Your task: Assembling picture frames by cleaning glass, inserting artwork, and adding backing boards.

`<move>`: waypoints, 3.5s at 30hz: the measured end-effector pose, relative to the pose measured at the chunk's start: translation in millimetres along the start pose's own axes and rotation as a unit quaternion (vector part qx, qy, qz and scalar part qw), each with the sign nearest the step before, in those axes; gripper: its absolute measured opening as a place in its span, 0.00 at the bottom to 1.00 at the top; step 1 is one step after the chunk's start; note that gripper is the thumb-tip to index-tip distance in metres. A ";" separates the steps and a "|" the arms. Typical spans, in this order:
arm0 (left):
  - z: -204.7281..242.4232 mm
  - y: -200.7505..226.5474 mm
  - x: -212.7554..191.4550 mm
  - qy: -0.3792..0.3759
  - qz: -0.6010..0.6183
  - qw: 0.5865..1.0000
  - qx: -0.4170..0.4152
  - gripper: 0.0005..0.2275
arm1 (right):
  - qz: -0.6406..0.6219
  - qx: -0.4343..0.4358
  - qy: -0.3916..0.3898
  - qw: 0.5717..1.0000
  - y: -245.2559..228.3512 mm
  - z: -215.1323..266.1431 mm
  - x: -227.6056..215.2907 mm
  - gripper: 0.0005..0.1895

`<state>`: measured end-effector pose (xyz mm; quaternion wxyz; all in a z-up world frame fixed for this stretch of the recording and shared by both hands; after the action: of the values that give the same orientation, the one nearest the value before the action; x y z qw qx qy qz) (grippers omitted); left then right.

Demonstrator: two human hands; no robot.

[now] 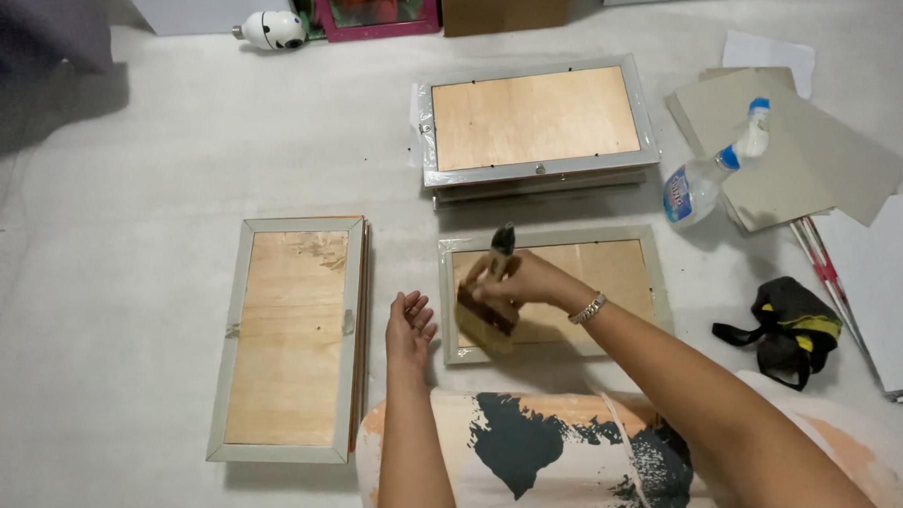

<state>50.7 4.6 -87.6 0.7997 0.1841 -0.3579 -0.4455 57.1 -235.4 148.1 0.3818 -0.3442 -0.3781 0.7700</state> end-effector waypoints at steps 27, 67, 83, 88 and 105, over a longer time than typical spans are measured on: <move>9.2 1.9 4.0 -0.001 0.001 1.000 0.006 0.23 | -0.159 -0.177 0.288 0.928 27.4 -43.9 13.3 0.14; 6.7 7.2 -1.9 0.023 -0.024 0.999 0.009 0.23 | 0.147 0.039 0.438 0.886 134.7 142.8 -159.8 0.18; 15.7 10.3 7.4 0.021 -0.034 0.999 0.012 0.23 | 0.362 0.164 0.101 0.912 145.9 184.5 -150.8 0.20; 10.3 8.4 3.8 0.028 -0.021 0.999 0.007 0.22 | 0.364 0.094 0.041 0.926 130.8 136.6 -116.3 0.21; 5.4 19.2 -13.4 0.077 0.071 0.990 0.094 0.25 | 0.179 -0.170 0.014 0.969 11.0 -1.3 57.2 0.21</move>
<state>53.3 26.3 -77.6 0.8337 0.2658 -0.3480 -0.3365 27.6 -191.1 124.5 0.1785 -0.4767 -0.4305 0.7454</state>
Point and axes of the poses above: each hand's wrist, its own z-axis away from the middle knuckle, its own x-axis out of the palm, y = z × x, the point moved 5 cm from there along -z, towards the middle knuckle, and after that the axes turned 1 degree about -y, right-handed, at the moved point
